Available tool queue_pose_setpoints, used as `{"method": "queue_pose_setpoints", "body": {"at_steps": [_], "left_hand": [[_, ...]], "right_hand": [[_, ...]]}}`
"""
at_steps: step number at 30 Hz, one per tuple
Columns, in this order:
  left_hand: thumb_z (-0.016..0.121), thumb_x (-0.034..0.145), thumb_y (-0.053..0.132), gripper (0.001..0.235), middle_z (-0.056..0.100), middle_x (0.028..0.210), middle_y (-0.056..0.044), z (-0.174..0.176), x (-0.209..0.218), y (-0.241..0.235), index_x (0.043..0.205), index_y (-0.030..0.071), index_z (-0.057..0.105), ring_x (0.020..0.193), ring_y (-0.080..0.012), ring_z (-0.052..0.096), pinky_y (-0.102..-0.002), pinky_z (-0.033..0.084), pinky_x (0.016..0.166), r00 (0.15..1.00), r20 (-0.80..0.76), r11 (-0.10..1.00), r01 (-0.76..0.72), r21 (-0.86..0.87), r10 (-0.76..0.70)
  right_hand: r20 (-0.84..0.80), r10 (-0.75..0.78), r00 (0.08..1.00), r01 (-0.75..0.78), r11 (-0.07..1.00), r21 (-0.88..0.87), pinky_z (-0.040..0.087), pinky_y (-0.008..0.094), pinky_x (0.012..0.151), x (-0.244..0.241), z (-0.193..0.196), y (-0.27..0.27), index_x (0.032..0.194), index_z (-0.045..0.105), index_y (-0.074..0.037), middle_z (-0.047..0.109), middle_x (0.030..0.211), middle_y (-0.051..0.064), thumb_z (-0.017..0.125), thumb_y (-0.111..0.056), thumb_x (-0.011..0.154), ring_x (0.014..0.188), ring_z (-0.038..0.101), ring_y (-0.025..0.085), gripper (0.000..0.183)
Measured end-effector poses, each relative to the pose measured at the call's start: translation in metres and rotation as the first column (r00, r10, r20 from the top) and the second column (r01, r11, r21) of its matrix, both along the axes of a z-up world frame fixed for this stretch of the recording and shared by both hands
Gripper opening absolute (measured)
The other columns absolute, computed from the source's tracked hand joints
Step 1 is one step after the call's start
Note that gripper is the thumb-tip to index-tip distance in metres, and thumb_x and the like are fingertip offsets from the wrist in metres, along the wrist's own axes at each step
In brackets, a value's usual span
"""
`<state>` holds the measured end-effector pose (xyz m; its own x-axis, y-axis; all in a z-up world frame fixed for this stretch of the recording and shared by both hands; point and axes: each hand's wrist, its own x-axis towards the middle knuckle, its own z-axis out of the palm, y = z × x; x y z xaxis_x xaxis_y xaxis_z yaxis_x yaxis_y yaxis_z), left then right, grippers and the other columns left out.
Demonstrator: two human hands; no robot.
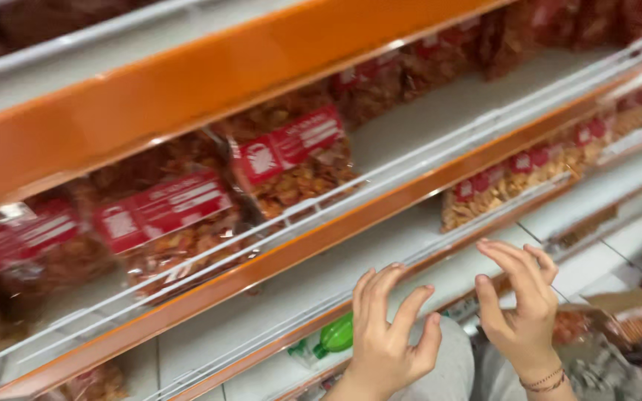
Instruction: The person sits on the floor and restocks packaged snacks onto store shelves. They pick up bags of crackers and chips from a cardboard box, wipe them with a cloth, and place them on the shelf.
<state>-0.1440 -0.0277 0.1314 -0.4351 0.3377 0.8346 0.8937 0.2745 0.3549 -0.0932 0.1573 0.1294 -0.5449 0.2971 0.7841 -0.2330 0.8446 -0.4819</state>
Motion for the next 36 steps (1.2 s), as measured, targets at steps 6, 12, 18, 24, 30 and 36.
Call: {"method": "queue_pose_setpoints", "body": {"at_steps": [6,12,18,24,30,36], "left_hand": [[0.076,0.085,0.014,0.036,0.057,0.137,-0.022,-0.063,0.020,0.082,0.120,0.007,0.069,0.125,-0.0424,0.058,-0.053,0.046,0.111,0.942,0.240,0.959,0.265,-0.101,-0.235],[0.073,0.087,0.014,0.031,0.057,0.136,-0.021,-0.147,0.043,0.184,0.118,0.007,0.069,0.125,-0.0420,0.058,-0.049,0.048,0.106,0.812,0.466,0.868,0.468,-0.165,-0.350],[0.072,0.086,0.015,0.030,0.058,0.133,-0.020,-0.231,0.056,0.290,0.115,0.007,0.070,0.120,-0.0392,0.059,-0.049,0.047,0.101,0.689,0.616,0.738,0.629,-0.246,-0.381],[0.070,0.088,0.011,0.025,0.058,0.129,-0.018,-0.302,0.038,0.364,0.112,0.004,0.070,0.112,-0.0357,0.065,-0.044,0.053,0.097,0.581,0.738,0.734,0.656,-0.173,-0.345],[0.072,0.089,0.003,0.022,0.065,0.122,-0.010,-0.345,0.015,0.385,0.111,0.004,0.073,0.102,-0.0208,0.069,-0.029,0.057,0.080,0.334,0.911,0.819,0.574,0.005,-0.240],[0.069,0.091,0.000,0.020,0.064,0.123,-0.007,-0.372,-0.003,0.395,0.111,0.002,0.073,0.101,-0.0139,0.070,-0.025,0.057,0.080,0.092,0.971,0.856,0.495,0.148,-0.221]], "right_hand": [[0.279,-0.219,0.935,0.275,0.944,-0.183,0.042,0.036,0.107,0.080,-0.119,0.067,0.119,0.069,-0.009,0.070,0.120,0.008,0.069,-0.008,0.088,0.116,0.063,0.027,0.031],[0.526,-0.345,0.777,0.507,0.838,-0.200,0.042,0.039,0.101,0.178,-0.234,0.128,0.115,0.070,-0.007,0.071,0.115,0.010,0.069,-0.011,0.089,0.110,0.064,0.029,0.027],[0.668,-0.390,0.634,0.651,0.735,-0.189,0.042,0.041,0.098,0.246,-0.321,0.181,0.116,0.069,-0.007,0.070,0.114,0.011,0.067,-0.012,0.088,0.109,0.064,0.029,0.028],[0.748,-0.407,0.525,0.668,0.741,-0.066,0.039,0.044,0.101,0.214,-0.364,0.227,0.118,0.070,-0.011,0.067,0.117,0.009,0.068,-0.011,0.086,0.109,0.060,0.031,0.031],[0.738,-0.355,0.574,0.489,0.872,0.039,0.044,0.045,0.098,0.108,-0.415,0.271,0.133,0.062,-0.009,0.062,0.127,0.016,0.069,-0.016,0.086,0.118,0.061,0.034,0.048],[0.853,-0.376,0.362,0.782,0.620,-0.058,0.057,0.048,0.064,0.039,-0.465,0.308,0.150,0.030,-0.007,0.057,0.129,0.033,0.081,-0.044,0.081,0.091,0.068,0.044,0.094]]}}
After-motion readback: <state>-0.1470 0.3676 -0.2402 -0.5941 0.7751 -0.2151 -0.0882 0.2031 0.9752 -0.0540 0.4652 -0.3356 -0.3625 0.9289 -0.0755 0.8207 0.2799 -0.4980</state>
